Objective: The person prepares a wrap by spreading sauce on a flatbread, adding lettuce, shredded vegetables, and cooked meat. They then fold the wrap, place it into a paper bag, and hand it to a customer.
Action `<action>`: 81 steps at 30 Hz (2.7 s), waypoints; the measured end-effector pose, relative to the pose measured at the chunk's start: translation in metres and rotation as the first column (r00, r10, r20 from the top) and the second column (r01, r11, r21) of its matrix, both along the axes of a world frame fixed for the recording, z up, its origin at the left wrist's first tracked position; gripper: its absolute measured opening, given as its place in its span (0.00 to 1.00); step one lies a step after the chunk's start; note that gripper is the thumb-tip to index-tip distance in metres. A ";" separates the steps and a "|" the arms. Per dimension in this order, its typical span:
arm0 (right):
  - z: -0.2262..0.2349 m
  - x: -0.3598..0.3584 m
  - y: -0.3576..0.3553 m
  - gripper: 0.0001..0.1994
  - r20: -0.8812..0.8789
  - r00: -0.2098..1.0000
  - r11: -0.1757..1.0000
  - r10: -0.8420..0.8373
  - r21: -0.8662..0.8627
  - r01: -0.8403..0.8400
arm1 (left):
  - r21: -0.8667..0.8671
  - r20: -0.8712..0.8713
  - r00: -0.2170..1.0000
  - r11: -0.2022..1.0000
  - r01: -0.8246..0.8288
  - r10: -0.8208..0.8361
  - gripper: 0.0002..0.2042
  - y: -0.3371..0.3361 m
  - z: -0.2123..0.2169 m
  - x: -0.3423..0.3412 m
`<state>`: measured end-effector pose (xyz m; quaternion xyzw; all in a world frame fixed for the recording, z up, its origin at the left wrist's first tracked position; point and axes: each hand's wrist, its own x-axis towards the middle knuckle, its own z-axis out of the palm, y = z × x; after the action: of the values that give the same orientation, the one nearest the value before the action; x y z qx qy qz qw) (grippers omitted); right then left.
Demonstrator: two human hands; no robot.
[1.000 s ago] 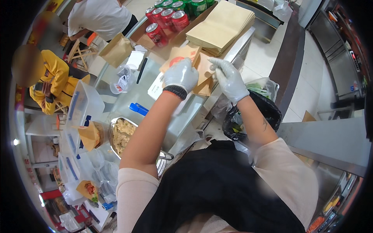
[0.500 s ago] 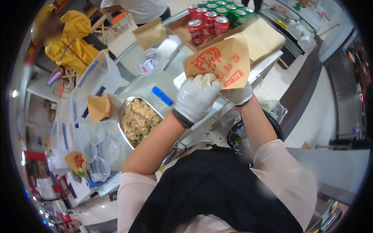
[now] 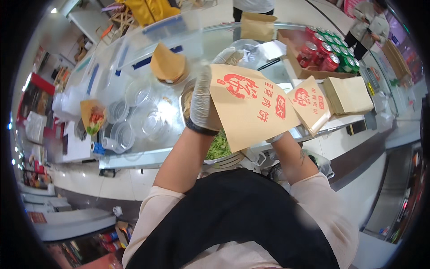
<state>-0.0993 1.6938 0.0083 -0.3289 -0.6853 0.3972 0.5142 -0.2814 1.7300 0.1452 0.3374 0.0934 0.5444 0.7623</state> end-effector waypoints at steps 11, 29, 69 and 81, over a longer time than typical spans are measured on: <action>0.044 -0.099 0.028 0.26 0.437 0.895 0.973 -0.086 0.231 -0.019 | -0.080 0.027 0.996 0.993 -0.087 0.090 0.41 -0.001 -0.019 -0.062; 0.151 -0.249 0.219 0.20 0.973 0.187 0.991 0.134 -0.134 -0.015 | -0.289 0.075 0.994 0.952 0.098 -0.080 0.48 0.009 -0.024 -0.133; 0.085 0.154 -0.058 0.20 -0.099 0.796 0.710 -0.597 -0.527 0.467 | 0.311 -0.666 0.746 0.918 0.247 0.025 0.19 -0.009 0.020 -0.033; 0.013 0.195 -0.118 0.19 -0.235 0.615 0.590 -0.753 -0.654 0.473 | 0.388 -0.615 -0.058 0.366 0.846 0.786 0.40 0.012 -0.072 0.263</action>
<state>0.0952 1.5758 0.0209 -0.5684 -0.2280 0.4278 0.6647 -0.0187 1.7421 0.0732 0.9602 0.2719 -0.0070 0.0637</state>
